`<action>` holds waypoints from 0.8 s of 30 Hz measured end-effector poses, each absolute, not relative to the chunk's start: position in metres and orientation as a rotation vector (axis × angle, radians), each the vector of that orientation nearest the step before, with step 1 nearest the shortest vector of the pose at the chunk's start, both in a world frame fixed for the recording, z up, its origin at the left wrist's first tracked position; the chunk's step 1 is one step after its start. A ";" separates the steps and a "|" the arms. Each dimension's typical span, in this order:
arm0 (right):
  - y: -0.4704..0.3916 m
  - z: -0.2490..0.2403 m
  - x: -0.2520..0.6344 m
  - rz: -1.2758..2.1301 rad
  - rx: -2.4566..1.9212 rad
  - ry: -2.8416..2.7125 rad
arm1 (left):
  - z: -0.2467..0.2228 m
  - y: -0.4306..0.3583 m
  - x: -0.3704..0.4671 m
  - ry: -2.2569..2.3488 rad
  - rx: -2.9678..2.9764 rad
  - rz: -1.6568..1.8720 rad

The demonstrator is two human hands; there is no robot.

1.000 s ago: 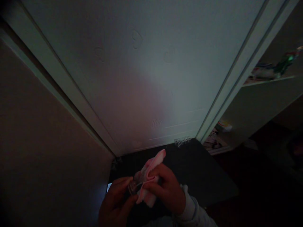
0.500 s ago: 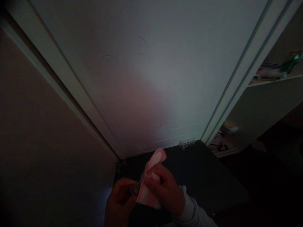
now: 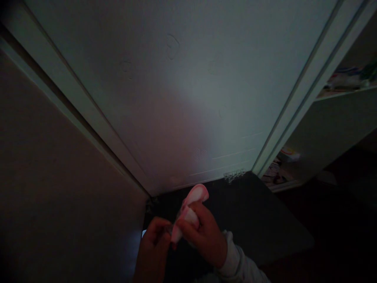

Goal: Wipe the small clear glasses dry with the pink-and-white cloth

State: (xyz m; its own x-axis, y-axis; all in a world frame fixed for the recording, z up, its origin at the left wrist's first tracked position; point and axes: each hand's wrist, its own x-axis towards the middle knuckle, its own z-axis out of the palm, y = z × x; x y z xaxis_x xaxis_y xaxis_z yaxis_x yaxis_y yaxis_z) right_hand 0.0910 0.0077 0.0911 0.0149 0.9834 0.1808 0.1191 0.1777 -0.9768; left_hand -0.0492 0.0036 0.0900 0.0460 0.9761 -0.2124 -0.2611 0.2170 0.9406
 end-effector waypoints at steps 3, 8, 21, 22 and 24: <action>0.006 0.087 0.089 0.961 -1.174 -1.359 | 0.088 0.004 -0.046 1.049 0.842 1.136; 0.005 0.074 0.092 0.815 -1.215 -1.344 | 0.077 0.010 -0.033 0.941 0.826 1.096; 0.016 0.066 0.101 0.733 -1.304 -1.320 | 0.055 0.020 -0.027 0.905 0.900 0.996; 0.017 0.064 0.101 0.746 -1.302 -1.307 | 0.054 0.020 -0.027 0.914 0.899 1.013; 0.016 0.058 0.101 0.796 -1.309 -1.248 | 0.050 0.022 -0.030 0.938 0.899 1.059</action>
